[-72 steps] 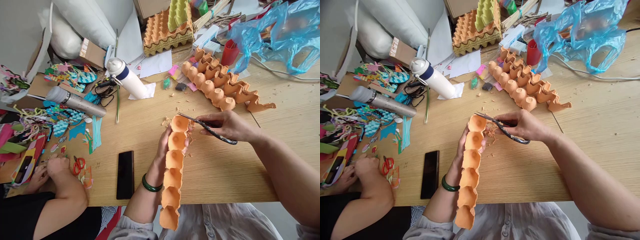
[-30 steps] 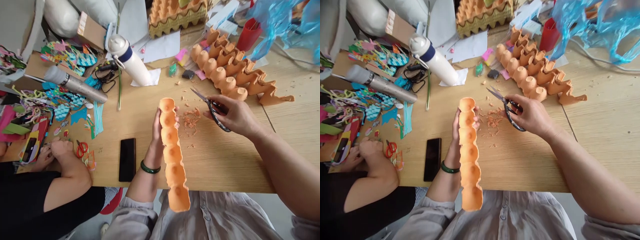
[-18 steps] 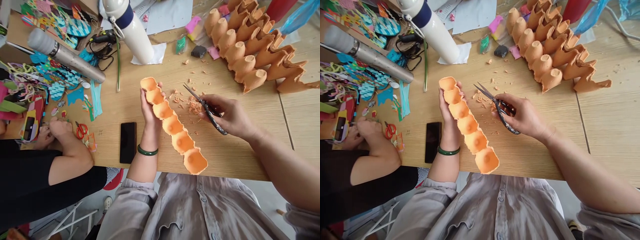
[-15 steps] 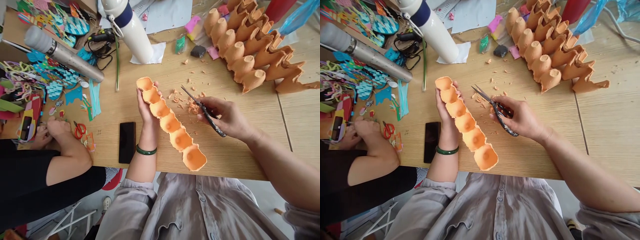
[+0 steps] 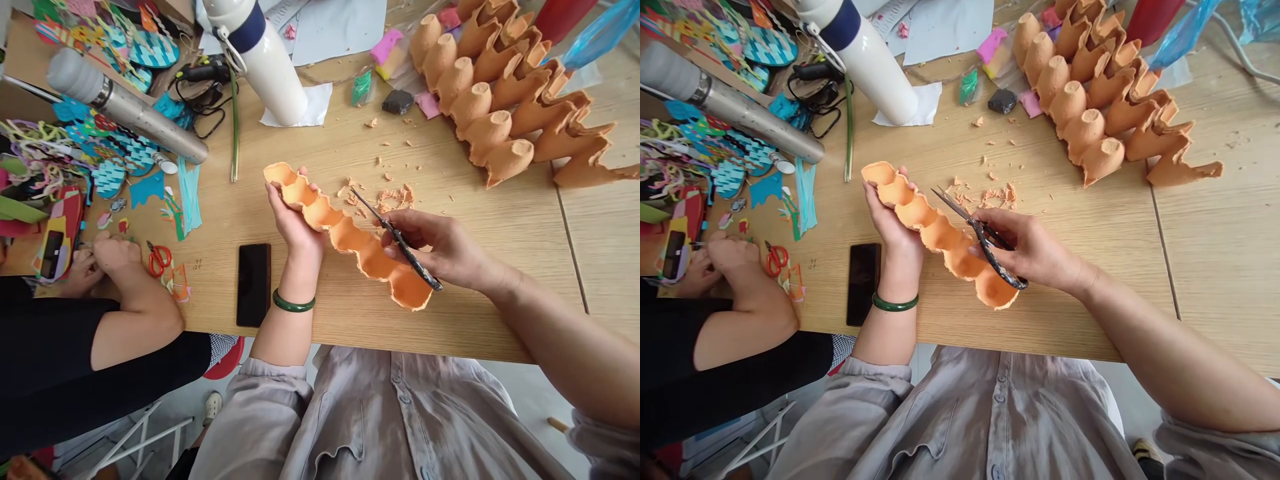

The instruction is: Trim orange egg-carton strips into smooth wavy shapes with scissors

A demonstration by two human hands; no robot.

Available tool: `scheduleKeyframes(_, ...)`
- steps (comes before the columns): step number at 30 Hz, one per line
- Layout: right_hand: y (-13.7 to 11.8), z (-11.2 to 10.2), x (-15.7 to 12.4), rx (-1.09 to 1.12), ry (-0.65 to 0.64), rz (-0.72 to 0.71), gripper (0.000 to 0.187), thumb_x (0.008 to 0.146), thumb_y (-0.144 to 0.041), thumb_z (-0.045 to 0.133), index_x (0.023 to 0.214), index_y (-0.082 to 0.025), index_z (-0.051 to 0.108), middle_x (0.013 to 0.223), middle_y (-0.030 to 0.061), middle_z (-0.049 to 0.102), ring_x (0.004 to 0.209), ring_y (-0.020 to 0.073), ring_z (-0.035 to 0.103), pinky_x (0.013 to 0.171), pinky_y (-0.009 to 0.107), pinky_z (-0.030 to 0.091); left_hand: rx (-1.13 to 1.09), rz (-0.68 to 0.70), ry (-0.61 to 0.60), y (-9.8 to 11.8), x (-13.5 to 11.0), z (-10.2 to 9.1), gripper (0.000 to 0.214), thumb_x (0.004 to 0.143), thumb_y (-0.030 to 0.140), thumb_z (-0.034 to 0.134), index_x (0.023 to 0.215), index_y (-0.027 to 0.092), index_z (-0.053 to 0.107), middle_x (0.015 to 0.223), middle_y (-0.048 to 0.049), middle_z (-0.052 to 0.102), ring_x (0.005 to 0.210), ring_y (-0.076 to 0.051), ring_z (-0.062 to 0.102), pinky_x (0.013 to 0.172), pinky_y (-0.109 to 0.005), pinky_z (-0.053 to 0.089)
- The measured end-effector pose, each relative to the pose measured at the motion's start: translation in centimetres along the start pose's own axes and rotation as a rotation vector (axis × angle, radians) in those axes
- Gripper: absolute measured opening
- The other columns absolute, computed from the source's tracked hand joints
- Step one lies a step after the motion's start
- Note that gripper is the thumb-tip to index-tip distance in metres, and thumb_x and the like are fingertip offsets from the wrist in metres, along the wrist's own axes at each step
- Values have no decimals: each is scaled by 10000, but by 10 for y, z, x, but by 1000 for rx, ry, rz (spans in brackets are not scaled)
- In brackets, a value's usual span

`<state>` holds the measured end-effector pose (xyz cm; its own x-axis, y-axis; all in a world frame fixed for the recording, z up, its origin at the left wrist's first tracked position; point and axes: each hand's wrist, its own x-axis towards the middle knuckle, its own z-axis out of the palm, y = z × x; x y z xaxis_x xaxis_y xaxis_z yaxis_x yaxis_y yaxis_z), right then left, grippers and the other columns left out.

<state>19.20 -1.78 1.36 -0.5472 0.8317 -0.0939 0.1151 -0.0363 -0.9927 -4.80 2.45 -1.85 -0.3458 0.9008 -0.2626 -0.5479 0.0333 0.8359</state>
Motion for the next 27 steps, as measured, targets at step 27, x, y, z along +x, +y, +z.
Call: scheduleKeyframes(27, -3, -14, 5, 274, 250, 146, 455, 800, -347, 791, 1192, -176, 635, 730, -18, 639, 563, 123, 577, 475, 259, 477, 54, -11, -347, -16, -47, 43, 271, 833, 372, 699, 1081, 262, 696, 1220, -52, 705, 1125, -239, 681, 1015, -425, 560)
